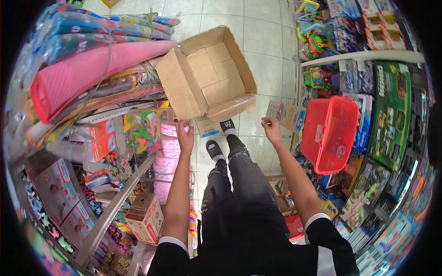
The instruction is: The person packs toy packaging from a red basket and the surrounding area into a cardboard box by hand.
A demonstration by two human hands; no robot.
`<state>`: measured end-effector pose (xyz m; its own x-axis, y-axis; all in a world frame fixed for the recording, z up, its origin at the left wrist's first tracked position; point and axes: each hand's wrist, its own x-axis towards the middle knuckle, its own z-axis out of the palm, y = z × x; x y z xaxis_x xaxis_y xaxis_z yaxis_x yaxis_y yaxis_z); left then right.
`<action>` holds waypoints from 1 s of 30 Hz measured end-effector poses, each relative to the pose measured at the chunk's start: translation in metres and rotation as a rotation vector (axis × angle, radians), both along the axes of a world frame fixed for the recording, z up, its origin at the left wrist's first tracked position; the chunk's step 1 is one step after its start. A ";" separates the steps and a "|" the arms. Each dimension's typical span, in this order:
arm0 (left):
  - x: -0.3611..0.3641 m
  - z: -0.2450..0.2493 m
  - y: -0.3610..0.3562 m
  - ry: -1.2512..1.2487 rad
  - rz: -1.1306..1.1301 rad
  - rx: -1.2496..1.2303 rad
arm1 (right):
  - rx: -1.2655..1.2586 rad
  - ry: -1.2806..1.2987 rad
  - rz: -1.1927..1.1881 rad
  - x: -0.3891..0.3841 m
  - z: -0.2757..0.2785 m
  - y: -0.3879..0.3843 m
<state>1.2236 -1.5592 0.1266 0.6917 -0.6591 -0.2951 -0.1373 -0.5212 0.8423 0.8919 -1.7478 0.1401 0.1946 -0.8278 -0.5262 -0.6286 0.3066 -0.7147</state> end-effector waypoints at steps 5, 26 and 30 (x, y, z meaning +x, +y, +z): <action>0.005 0.007 -0.078 -0.524 -0.119 0.334 | -0.073 0.139 0.036 0.058 -0.032 -0.083; -0.015 0.001 -0.099 -0.444 -0.058 -0.030 | -0.178 0.072 0.015 0.046 -0.042 -0.047; -0.027 0.044 -0.056 -0.366 -0.095 -0.177 | -0.186 0.022 -0.089 0.018 -0.002 0.016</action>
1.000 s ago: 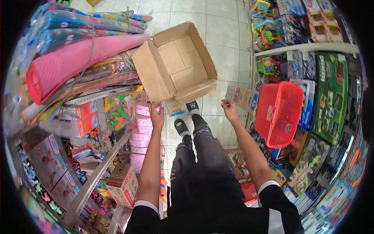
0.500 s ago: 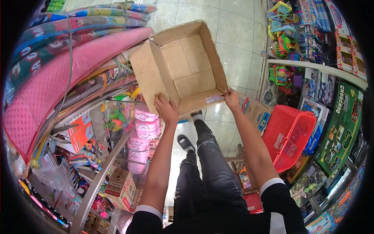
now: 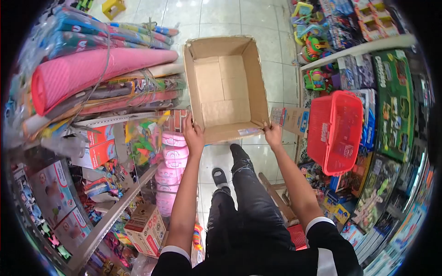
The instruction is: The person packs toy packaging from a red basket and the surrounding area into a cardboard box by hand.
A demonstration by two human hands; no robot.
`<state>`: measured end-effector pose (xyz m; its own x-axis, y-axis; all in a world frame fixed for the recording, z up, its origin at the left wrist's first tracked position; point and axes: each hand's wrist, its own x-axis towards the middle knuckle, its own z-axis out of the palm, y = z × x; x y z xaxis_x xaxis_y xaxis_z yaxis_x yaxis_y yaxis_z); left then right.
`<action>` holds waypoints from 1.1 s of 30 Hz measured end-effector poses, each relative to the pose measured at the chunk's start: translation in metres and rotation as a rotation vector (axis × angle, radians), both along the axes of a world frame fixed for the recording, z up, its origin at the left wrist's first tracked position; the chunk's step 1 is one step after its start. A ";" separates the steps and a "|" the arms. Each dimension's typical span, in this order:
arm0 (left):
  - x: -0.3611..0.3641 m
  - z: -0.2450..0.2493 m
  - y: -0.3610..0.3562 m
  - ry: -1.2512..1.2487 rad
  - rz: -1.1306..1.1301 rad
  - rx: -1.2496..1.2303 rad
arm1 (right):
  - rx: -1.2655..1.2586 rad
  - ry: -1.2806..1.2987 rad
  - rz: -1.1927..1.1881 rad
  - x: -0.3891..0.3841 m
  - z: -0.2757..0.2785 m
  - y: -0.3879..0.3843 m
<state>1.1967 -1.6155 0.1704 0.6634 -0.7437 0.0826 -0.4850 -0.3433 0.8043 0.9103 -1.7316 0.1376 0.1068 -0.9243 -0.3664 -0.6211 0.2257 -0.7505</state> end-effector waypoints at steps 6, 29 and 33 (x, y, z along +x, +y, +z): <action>-0.051 0.064 0.098 -0.040 0.071 -0.019 | -0.019 -0.079 -0.065 -0.036 0.076 0.121; -0.203 0.209 0.481 0.113 0.173 -0.205 | -0.202 -0.290 0.418 -0.222 0.280 0.486; -0.241 0.250 0.541 0.170 0.140 -0.178 | -0.313 -0.296 0.467 -0.250 0.303 0.532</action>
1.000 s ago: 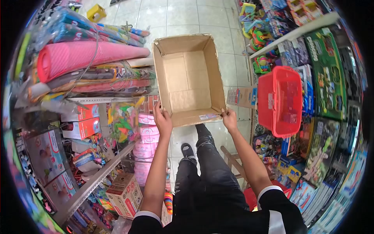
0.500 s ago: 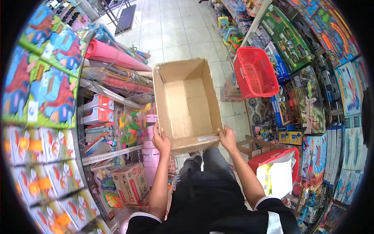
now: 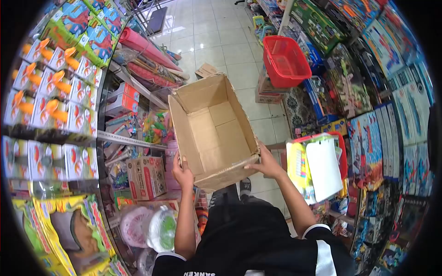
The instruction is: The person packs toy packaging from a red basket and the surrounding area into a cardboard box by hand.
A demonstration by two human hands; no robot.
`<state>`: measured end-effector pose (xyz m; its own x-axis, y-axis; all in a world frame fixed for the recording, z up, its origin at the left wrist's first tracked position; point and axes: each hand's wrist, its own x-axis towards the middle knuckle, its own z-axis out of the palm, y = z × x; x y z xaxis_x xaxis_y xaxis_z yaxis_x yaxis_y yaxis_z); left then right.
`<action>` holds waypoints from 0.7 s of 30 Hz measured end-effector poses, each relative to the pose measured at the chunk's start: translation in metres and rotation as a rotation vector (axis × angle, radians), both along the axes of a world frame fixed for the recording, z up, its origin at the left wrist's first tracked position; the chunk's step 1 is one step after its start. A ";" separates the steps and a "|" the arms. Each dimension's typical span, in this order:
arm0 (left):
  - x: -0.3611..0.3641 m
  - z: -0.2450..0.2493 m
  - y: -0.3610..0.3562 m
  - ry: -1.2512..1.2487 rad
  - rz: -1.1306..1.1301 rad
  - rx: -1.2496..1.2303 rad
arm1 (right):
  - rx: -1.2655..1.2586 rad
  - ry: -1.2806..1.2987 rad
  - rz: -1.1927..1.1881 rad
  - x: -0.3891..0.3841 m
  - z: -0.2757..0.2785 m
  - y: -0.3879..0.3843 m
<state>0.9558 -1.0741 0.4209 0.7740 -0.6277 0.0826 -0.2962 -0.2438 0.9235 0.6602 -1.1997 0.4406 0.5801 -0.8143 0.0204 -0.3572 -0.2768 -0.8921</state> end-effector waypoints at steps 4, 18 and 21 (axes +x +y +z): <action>-0.025 0.007 0.053 0.038 -0.059 -0.016 | -0.034 -0.015 -0.069 -0.024 0.008 0.049; -0.065 0.065 0.193 0.053 -0.287 -0.279 | -0.125 -0.117 -0.429 -0.072 0.050 0.272; -0.094 0.099 0.211 0.084 -0.353 -0.376 | -0.279 -0.171 -0.504 -0.089 0.074 0.316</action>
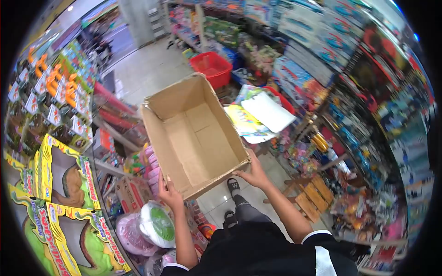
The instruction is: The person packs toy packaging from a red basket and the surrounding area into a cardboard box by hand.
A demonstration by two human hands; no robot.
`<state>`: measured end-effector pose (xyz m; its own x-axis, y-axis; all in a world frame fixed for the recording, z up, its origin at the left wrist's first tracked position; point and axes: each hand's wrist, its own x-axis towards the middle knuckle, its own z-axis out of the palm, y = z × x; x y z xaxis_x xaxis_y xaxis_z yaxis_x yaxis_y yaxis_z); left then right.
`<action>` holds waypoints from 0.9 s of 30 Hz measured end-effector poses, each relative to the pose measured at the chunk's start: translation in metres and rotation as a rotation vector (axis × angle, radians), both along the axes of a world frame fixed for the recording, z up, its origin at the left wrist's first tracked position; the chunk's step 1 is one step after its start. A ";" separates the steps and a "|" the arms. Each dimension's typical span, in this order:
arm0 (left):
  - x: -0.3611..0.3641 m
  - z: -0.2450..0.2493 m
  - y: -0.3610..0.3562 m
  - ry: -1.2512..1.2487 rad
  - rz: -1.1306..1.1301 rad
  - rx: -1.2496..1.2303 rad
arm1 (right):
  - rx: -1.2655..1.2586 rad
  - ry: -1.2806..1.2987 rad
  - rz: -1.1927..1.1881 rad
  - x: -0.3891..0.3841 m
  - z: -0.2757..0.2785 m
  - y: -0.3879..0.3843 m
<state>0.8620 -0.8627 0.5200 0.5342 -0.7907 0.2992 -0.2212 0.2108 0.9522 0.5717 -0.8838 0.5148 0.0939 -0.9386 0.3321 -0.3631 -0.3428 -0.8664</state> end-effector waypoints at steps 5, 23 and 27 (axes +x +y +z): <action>-0.050 0.039 0.025 -0.030 -0.136 -0.077 | -0.047 -0.036 -0.189 -0.045 0.044 0.077; -0.316 0.025 0.145 -0.089 -0.960 -0.030 | 0.172 -0.189 -0.922 -0.214 -0.007 0.410; -0.366 -0.025 0.192 -0.090 -1.106 0.011 | 0.249 -0.233 -1.021 -0.231 -0.038 0.482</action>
<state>0.4957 -0.6706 0.4954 -0.4907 -0.8212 0.2912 0.0151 0.3261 0.9452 0.3411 -0.4017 0.4766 -0.8133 -0.5811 0.0290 -0.1947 0.2249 -0.9547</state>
